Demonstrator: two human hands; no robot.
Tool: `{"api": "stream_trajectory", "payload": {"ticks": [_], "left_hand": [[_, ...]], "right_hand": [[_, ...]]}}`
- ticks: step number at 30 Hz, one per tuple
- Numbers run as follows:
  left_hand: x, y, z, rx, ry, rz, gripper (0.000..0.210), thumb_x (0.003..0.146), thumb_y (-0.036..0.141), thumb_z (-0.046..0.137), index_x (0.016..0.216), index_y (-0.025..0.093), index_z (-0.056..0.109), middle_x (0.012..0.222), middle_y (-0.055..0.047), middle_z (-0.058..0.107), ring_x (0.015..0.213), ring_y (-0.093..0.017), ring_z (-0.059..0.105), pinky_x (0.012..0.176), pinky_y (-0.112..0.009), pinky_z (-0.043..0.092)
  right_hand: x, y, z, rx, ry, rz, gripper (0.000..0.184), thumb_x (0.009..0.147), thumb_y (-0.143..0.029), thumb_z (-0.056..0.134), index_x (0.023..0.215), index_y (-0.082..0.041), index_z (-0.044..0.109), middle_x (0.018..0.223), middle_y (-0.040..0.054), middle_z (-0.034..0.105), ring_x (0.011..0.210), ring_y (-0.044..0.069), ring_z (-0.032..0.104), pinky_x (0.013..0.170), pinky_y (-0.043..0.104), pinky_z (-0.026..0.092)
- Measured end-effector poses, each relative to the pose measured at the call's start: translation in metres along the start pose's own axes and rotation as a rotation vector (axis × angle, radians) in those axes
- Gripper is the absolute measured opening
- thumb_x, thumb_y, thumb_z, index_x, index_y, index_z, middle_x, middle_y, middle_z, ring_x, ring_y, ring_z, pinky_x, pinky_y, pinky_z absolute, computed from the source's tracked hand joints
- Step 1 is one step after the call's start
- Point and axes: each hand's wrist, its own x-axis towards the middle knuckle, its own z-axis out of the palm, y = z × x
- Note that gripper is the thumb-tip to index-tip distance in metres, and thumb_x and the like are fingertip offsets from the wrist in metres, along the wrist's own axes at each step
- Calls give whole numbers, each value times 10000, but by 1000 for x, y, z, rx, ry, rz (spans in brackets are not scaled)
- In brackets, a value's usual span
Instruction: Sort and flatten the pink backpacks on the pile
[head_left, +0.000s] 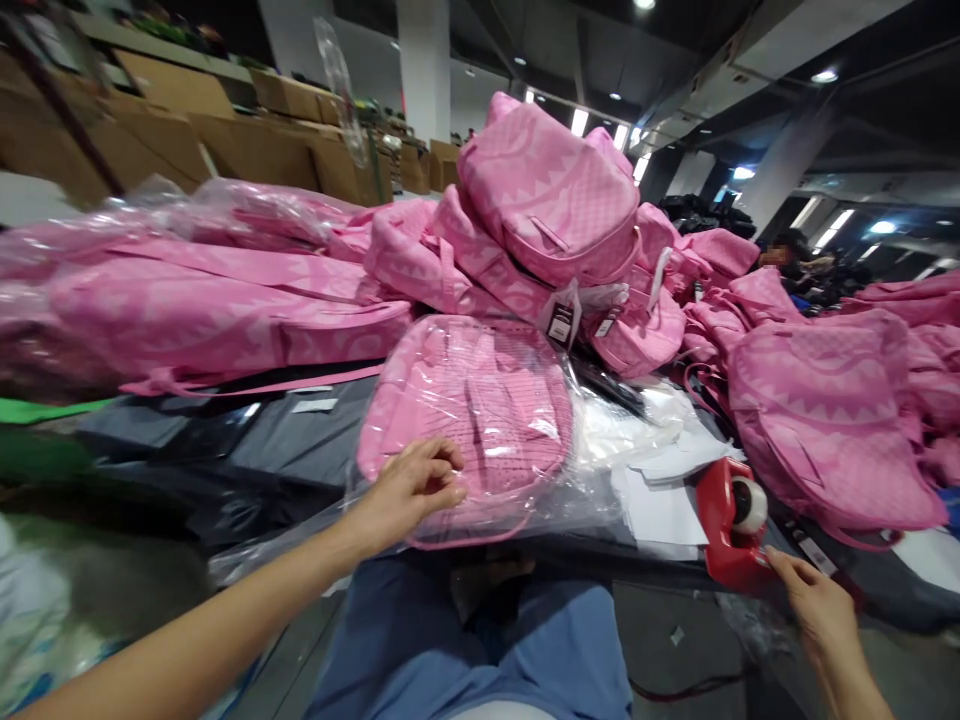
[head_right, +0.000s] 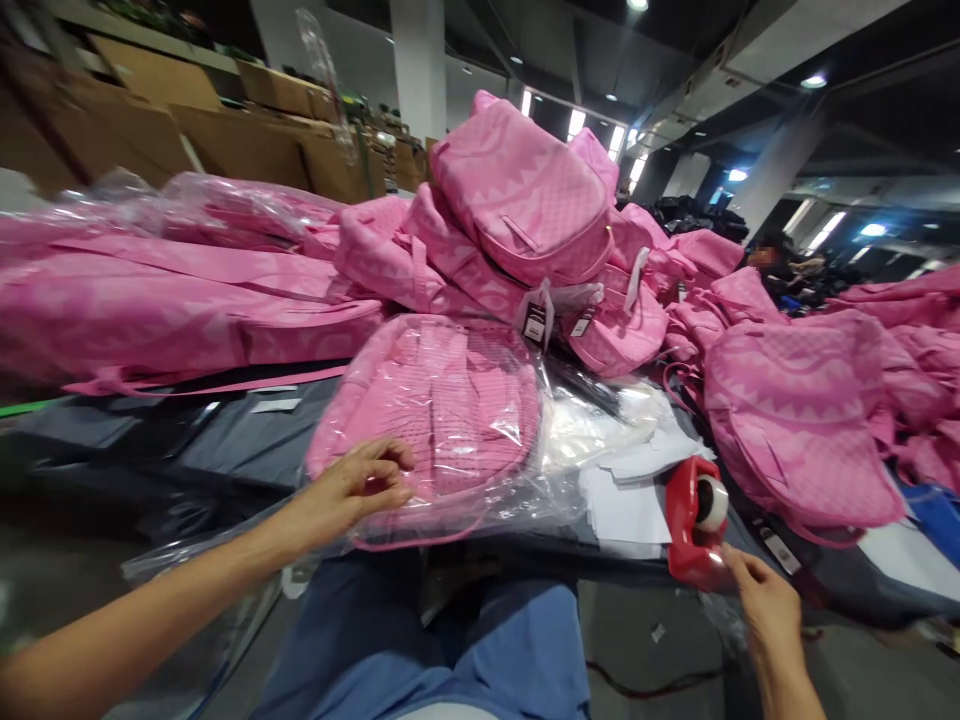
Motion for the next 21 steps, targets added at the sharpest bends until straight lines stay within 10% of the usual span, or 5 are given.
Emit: {"api": "stream_trajectory", "payload": {"ticks": [6, 10, 15, 18, 21], "left_hand": [[0, -30, 7, 58, 92, 34, 447, 800, 652, 618, 652, 237, 695, 1078, -73, 685, 964, -290, 611, 826, -355, 496], [2, -46, 9, 20, 71, 12, 487, 766, 725, 644, 679, 251, 713, 1120, -48, 691, 1021, -295, 600, 832, -333, 500], [1, -25, 3, -72, 55, 24, 402, 809, 587, 655, 660, 215, 682, 1053, -31, 664, 951, -233, 588, 823, -303, 486], [1, -5, 0, -67, 1, 8, 272, 807, 415, 640, 639, 201, 645, 1025, -40, 653, 988, -232, 579, 875, -336, 460], [1, 7, -2, -11, 26, -56, 169, 764, 271, 665, 632, 185, 602, 1022, -34, 650, 1025, -233, 561, 918, -374, 411]], "right_hand": [[-38, -9, -22, -76, 27, -7, 585, 624, -785, 520, 763, -224, 613, 803, 115, 697, 764, 276, 625, 742, 419, 499], [-81, 5, -5, 456, -41, 306, 665, 487, -773, 758, 739, -243, 444, 603, -43, 463, 529, 129, 442, 481, 244, 342], [-136, -36, 58, 794, -570, 371, 739, 607, -764, 806, 699, -241, 292, 630, -96, 241, 508, 58, 154, 429, 195, 195], [-152, -92, 75, 781, -1013, 142, 533, 901, -692, 630, 782, -232, 389, 630, -83, 274, 512, 81, 185, 457, 208, 214], [-138, -156, 81, 519, -1167, -475, 431, 998, -593, 553, 803, -216, 472, 662, -46, 379, 580, 107, 335, 534, 232, 284]]}}
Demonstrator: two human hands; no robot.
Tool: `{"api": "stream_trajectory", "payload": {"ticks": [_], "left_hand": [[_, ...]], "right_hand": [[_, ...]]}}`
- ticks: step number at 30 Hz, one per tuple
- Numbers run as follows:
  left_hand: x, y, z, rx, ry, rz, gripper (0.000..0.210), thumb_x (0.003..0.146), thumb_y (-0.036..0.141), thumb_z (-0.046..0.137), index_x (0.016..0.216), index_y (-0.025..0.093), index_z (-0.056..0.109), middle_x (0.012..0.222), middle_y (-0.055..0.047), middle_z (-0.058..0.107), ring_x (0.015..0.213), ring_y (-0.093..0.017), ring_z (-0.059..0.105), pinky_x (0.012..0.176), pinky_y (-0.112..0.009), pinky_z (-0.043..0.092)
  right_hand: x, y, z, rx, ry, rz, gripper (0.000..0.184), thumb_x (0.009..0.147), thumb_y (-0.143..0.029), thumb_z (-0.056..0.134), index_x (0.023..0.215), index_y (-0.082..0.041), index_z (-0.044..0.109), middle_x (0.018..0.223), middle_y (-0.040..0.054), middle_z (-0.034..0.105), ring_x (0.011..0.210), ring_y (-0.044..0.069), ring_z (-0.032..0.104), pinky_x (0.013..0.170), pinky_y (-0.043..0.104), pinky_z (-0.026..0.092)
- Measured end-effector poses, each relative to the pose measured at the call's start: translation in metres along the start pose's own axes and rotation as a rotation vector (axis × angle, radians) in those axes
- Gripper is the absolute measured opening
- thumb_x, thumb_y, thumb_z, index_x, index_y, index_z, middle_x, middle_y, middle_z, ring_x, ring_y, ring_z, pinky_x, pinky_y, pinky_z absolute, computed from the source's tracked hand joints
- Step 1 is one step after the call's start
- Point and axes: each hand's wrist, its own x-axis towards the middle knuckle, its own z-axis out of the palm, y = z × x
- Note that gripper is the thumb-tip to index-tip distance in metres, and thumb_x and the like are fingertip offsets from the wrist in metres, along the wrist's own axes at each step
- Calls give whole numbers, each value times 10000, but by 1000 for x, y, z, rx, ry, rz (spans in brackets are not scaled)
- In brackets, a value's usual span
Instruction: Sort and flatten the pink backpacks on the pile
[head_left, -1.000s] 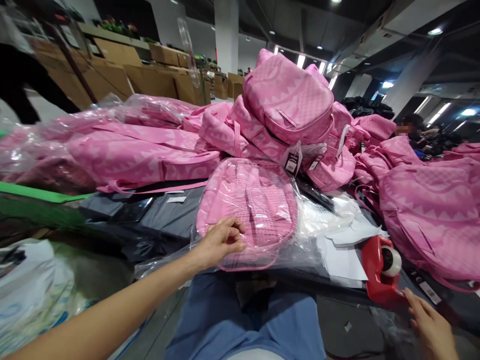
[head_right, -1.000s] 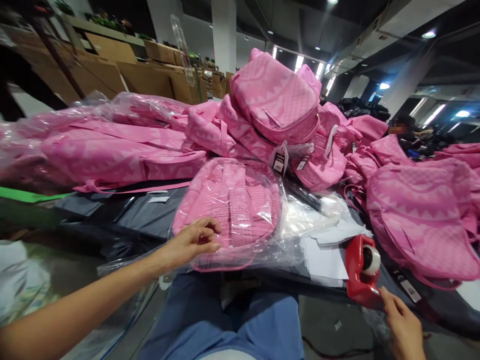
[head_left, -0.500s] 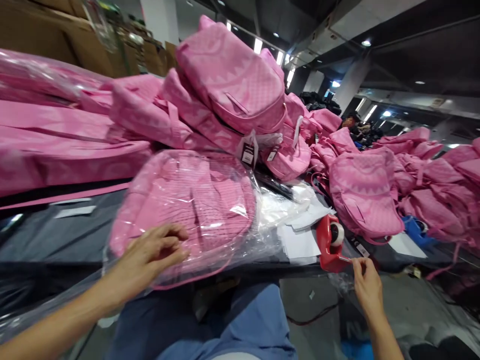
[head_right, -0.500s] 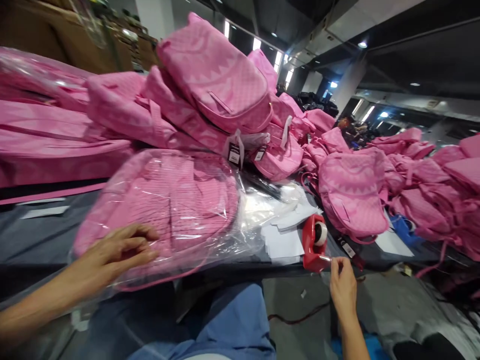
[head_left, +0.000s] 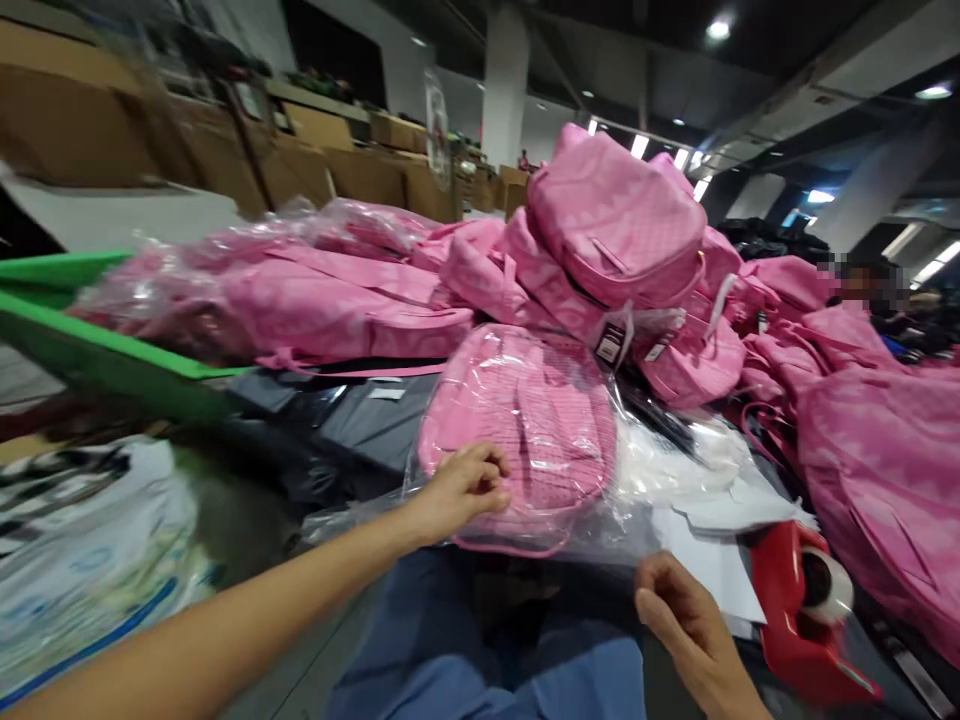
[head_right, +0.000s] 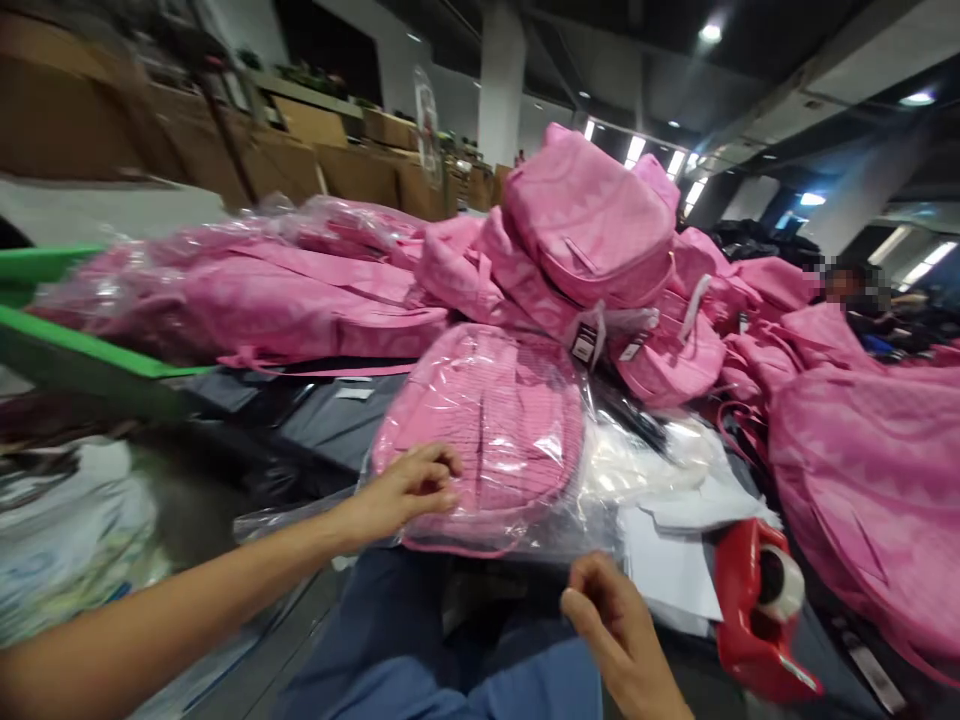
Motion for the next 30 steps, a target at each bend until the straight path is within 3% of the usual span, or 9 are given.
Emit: {"api": "stream_trajectory", "payload": {"ticks": [5, 8, 11, 15, 18, 21, 23, 25, 30], "left_hand": [[-3, 11, 1, 55, 21, -54, 197, 760, 152, 718, 637, 164, 564, 1056, -12, 660, 1067, -229, 555, 958, -408, 355], [-4, 13, 0, 84, 16, -69, 180, 784, 130, 717, 667, 164, 585, 1086, -10, 666, 1085, -233, 555, 979, -425, 339], [-4, 11, -1, 92, 18, -58, 187, 789, 127, 728, 680, 165, 581, 1091, -7, 666, 1092, -235, 557, 972, -415, 352], [-3, 6, -2, 83, 7, -9, 193, 819, 159, 730, 699, 168, 580, 1080, -11, 657, 1083, -227, 554, 955, -394, 372], [-3, 2, -2, 84, -12, -5, 195, 826, 152, 717, 697, 168, 572, 1085, -12, 657, 1079, -226, 548, 944, -391, 378], [-2, -2, 0, 83, -8, 9, 218, 806, 151, 723, 676, 170, 548, 1083, -8, 662, 1070, -223, 547, 928, -385, 384], [-2, -4, 1, 91, -2, 25, 214, 811, 164, 722, 681, 172, 553, 1089, -11, 661, 1074, -225, 544, 924, -386, 388], [-1, -2, 0, 110, 0, 31, 201, 832, 170, 717, 696, 173, 570, 1089, -15, 658, 1075, -225, 543, 931, -390, 391], [-16, 9, -7, 296, -20, 141, 159, 895, 247, 780, 851, 180, 642, 1204, -40, 651, 1175, -246, 551, 1013, -412, 408]], "right_hand": [[90, -44, -4, -779, -408, -601, 294, 1088, -331, 449, 834, -203, 522, 750, -6, 558, 673, 136, 477, 606, 269, 305], [126, -39, 10, -1056, -485, -749, 194, 1025, -269, 606, 852, -190, 567, 780, 9, 622, 695, 154, 523, 619, 292, 298], [145, -30, 20, -1100, -485, -673, 154, 939, -231, 737, 858, -180, 616, 803, 12, 658, 721, 158, 564, 642, 283, 324], [161, -22, 11, -794, -435, -386, 122, 914, -209, 756, 857, -193, 649, 811, -11, 674, 719, 134, 590, 641, 238, 364], [158, -15, -6, -725, -122, -289, 173, 906, -262, 735, 800, -200, 612, 711, -32, 621, 629, 127, 536, 597, 238, 346], [135, -11, -12, -732, 233, -417, 276, 983, -381, 608, 774, -211, 548, 659, -31, 543, 563, 123, 469, 562, 247, 344], [119, -11, -4, -713, 139, -516, 256, 1033, -365, 525, 829, -216, 563, 696, -26, 553, 565, 116, 481, 565, 239, 363], [113, -14, 11, -770, -70, -496, 150, 990, -303, 621, 872, -216, 592, 765, -16, 598, 631, 124, 540, 592, 242, 364], [142, -24, 33, -967, -333, -44, 390, 710, -355, 933, 811, -204, 588, 769, -30, 640, 677, 154, 536, 596, 270, 252]]}}
